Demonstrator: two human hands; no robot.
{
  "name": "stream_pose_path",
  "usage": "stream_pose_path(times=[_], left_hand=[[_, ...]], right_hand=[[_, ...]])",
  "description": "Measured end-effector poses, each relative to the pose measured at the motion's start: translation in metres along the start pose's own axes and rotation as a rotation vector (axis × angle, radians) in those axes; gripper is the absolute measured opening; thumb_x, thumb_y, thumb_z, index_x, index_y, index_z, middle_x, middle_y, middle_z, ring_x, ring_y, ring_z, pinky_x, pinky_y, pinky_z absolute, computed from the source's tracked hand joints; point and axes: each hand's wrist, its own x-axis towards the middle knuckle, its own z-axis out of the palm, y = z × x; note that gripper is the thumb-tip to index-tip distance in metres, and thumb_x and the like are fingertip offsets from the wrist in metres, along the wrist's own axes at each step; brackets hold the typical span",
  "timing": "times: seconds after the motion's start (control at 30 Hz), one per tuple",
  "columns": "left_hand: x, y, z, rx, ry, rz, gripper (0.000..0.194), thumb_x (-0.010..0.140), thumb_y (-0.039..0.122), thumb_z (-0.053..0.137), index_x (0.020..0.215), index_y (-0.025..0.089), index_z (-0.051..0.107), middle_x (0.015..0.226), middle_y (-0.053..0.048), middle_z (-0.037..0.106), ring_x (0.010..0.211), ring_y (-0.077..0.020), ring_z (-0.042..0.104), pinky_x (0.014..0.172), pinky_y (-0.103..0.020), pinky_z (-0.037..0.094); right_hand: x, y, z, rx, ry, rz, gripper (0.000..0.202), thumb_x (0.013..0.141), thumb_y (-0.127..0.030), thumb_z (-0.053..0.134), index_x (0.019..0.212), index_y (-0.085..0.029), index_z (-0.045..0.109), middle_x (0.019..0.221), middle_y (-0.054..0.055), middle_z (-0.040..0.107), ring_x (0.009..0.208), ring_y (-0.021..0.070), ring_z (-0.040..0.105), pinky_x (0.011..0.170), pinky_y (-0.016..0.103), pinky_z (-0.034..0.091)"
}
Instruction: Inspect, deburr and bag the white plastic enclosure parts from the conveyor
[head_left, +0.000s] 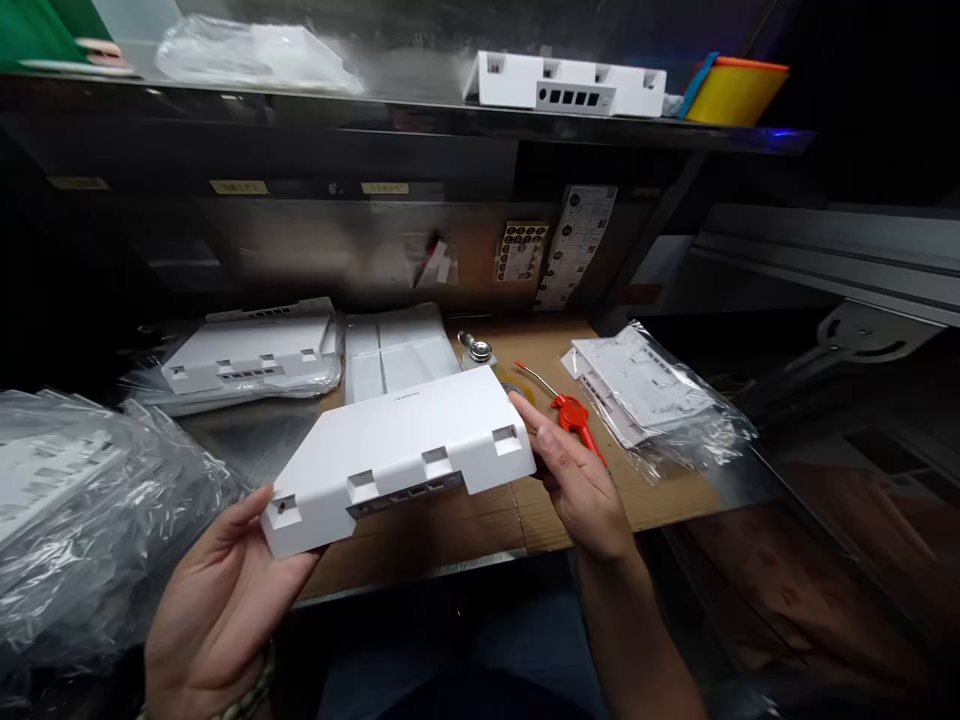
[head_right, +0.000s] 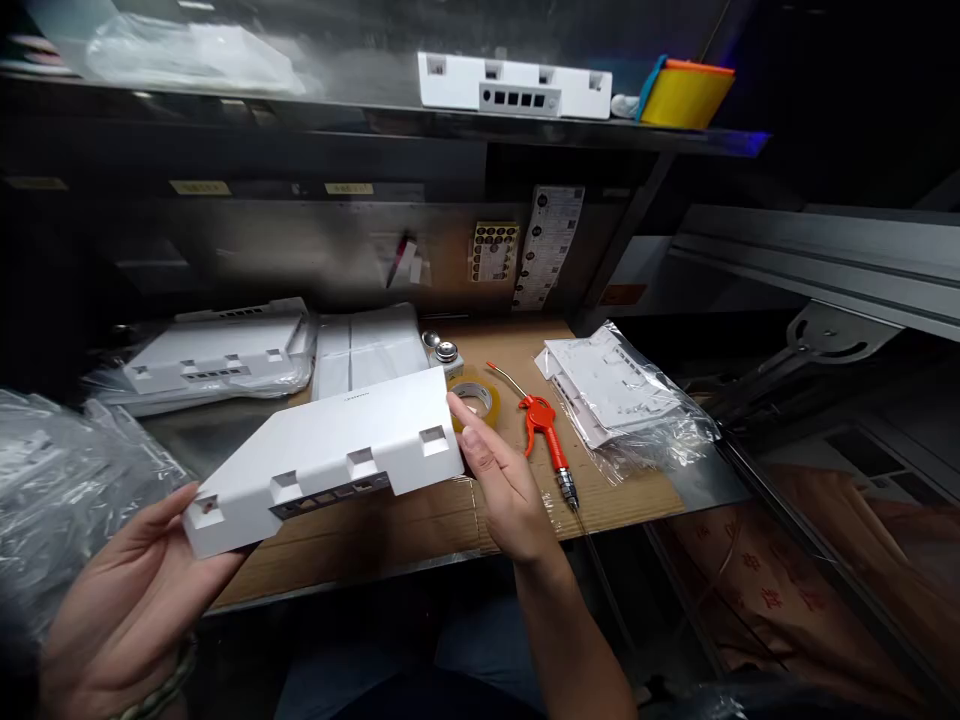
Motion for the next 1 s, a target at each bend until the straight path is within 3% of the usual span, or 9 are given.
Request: stream_pose_path(times=[0.17,0.27,0.37,0.47,0.73,0.87,1.0], left_hand=[[0.006,0.017,-0.047,-0.14,-0.188,-0.158,0.088,0.106,0.033,0.05,0.161,0.044,-0.018,0.15,0.001,0.056,0.132,-0.0245,0.057,0.101,-0.04,0.059],[0.014,0.026,-0.072,-0.182,-0.241,-0.199,0.085,0.108,0.037,0.045,0.158,0.049,-0.022,0.151,0.006,0.053,0.134,-0.0236,0.054,0.105,-0.041,0.057],[0.017,0.029,-0.082,-0.181,-0.246,-0.206,0.084,0.107,0.038,0.045,0.157,0.05,-0.021,0.151,0.007,0.052,0.134,-0.0233,0.054,0.105,-0.04,0.057],[0.011,0.024,-0.072,-0.169,-0.219,-0.175,0.085,0.107,0.037,0.046,0.158,0.05,-0.02,0.15,0.006,0.054,0.133,-0.0234,0.056,0.103,-0.04,0.058],[-0.013,0.0,-0.001,-0.091,-0.027,-0.042,0.095,0.102,0.039,0.062,0.167,0.025,-0.007,0.145,-0.015,0.059,0.122,-0.0339,0.064,0.093,-0.043,0.061],[-0.016,-0.004,0.011,-0.047,-0.039,-0.014,0.084,0.107,0.036,0.053,0.167,0.015,-0.002,0.141,-0.022,0.063,0.126,-0.0344,0.063,0.098,-0.048,0.059],[-0.014,-0.009,0.012,-0.029,-0.051,-0.016,0.072,0.109,0.035,0.046,0.166,0.008,0.011,0.139,-0.027,0.063,0.127,-0.0374,0.063,0.096,-0.049,0.062]], right_hand=[[-0.013,-0.002,0.004,0.058,-0.008,0.014,0.055,0.105,-0.054,0.05,0.151,-0.023,0.057,0.131,0.009,0.075,0.124,0.0279,0.07,0.111,0.049,0.053],[-0.015,-0.004,0.005,0.093,-0.033,0.008,0.051,0.107,-0.05,0.05,0.15,-0.024,0.058,0.132,0.008,0.075,0.126,0.0272,0.069,0.113,0.048,0.052],[-0.017,-0.007,0.006,0.085,-0.042,0.024,0.052,0.107,-0.05,0.049,0.151,-0.024,0.057,0.132,0.008,0.075,0.128,0.0271,0.068,0.116,0.049,0.049],[-0.016,-0.006,0.006,0.077,-0.03,0.031,0.053,0.106,-0.05,0.049,0.151,-0.022,0.057,0.133,0.009,0.074,0.13,0.0273,0.066,0.118,0.048,0.048],[-0.006,0.016,-0.002,0.155,0.01,0.051,0.045,0.103,-0.048,0.058,0.142,-0.025,0.067,0.137,0.007,0.072,0.13,0.0272,0.067,0.117,0.047,0.049],[-0.001,0.025,-0.005,0.176,0.059,0.094,0.04,0.099,-0.048,0.066,0.133,-0.028,0.073,0.147,0.004,0.066,0.139,0.0283,0.06,0.117,0.043,0.05],[0.003,0.032,-0.008,0.167,0.103,0.132,0.041,0.094,-0.048,0.073,0.131,-0.031,0.074,0.145,0.004,0.067,0.139,0.0315,0.059,0.116,0.047,0.051]])
